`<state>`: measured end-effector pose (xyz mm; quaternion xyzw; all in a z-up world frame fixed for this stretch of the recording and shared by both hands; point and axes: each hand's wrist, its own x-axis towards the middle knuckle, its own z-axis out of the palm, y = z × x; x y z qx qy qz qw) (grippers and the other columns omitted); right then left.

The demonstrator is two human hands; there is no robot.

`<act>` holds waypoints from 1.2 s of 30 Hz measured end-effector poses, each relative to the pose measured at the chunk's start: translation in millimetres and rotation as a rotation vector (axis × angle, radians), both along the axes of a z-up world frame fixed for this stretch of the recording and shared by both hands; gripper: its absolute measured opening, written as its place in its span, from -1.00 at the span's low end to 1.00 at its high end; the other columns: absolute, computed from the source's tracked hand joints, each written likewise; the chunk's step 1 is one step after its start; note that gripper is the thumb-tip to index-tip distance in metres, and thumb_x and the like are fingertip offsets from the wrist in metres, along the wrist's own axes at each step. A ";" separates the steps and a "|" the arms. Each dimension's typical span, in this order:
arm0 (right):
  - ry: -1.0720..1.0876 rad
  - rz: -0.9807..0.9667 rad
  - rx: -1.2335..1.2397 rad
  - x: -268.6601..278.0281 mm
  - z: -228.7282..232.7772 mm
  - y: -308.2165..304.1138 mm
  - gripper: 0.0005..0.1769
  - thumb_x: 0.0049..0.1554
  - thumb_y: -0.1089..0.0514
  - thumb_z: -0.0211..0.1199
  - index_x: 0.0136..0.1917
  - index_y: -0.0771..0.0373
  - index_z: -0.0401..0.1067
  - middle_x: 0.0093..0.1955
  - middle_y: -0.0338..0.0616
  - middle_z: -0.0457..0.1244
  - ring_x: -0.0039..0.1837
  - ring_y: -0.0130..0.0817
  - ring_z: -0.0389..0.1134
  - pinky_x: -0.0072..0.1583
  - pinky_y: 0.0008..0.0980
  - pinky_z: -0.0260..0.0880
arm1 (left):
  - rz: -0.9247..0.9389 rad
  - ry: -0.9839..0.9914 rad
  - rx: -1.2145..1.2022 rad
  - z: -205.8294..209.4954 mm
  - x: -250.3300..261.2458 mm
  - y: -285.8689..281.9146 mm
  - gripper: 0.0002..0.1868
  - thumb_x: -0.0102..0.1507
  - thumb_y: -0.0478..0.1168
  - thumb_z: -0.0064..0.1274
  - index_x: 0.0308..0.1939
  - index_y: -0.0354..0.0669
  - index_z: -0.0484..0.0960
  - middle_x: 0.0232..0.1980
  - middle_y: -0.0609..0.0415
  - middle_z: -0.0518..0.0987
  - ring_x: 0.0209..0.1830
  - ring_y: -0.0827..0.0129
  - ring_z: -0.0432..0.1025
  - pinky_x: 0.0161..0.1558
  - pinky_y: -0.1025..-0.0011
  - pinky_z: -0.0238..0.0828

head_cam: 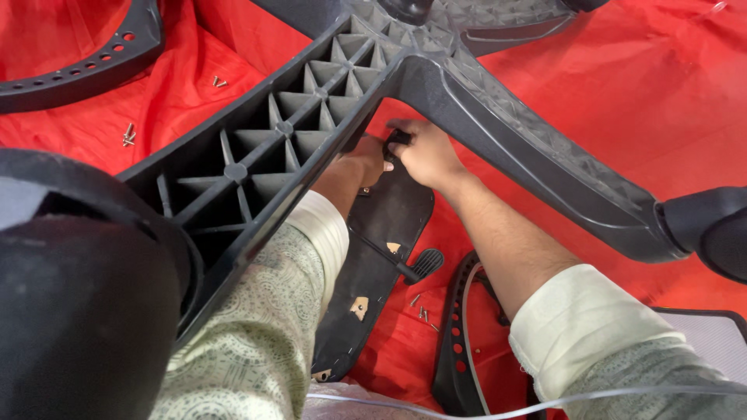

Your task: The person uses a screwdriver to tighten screws on the underside of an office chair seat, securing the gas lift column to the seat base. The person then repositions the chair and continues tightening additional screws on the base.

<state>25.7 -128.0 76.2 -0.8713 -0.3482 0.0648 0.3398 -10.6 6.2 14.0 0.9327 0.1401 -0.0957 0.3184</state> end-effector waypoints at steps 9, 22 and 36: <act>-0.141 -0.162 -0.040 -7.6 -13.4 3.0 -0.57 0.18 0.15 0.25 0.30 0.28 0.39 0.11 0.02 0.39 0.18 -0.09 0.43 0.22 -0.23 0.39 | 0.013 -0.017 -0.126 -9.9 18.6 1.5 -0.57 0.23 0.08 0.24 0.16 0.15 0.67 0.19 0.03 0.65 0.24 0.10 0.51 0.24 0.12 0.41; -0.251 -0.046 -0.027 13.4 -26.4 -7.9 -0.47 0.14 0.09 0.43 0.35 0.23 0.47 0.14 0.16 0.32 0.23 -0.03 0.34 0.29 -0.22 0.30 | 0.111 -0.122 -0.254 -3.6 -1.5 -3.0 -0.70 0.26 -0.15 0.17 0.08 0.01 0.68 -0.06 0.11 0.68 0.05 0.25 0.55 0.08 0.20 0.45; 0.007 0.041 0.232 23.2 -27.0 -20.9 -0.48 0.08 0.19 0.33 0.33 0.28 0.46 0.16 -0.19 0.36 0.10 -0.46 0.41 0.17 -0.43 0.40 | 0.117 -0.128 -0.225 8.9 -7.6 -9.8 -0.69 0.28 -0.10 0.18 0.12 0.08 0.65 0.06 0.06 0.66 0.14 0.18 0.53 0.14 0.16 0.42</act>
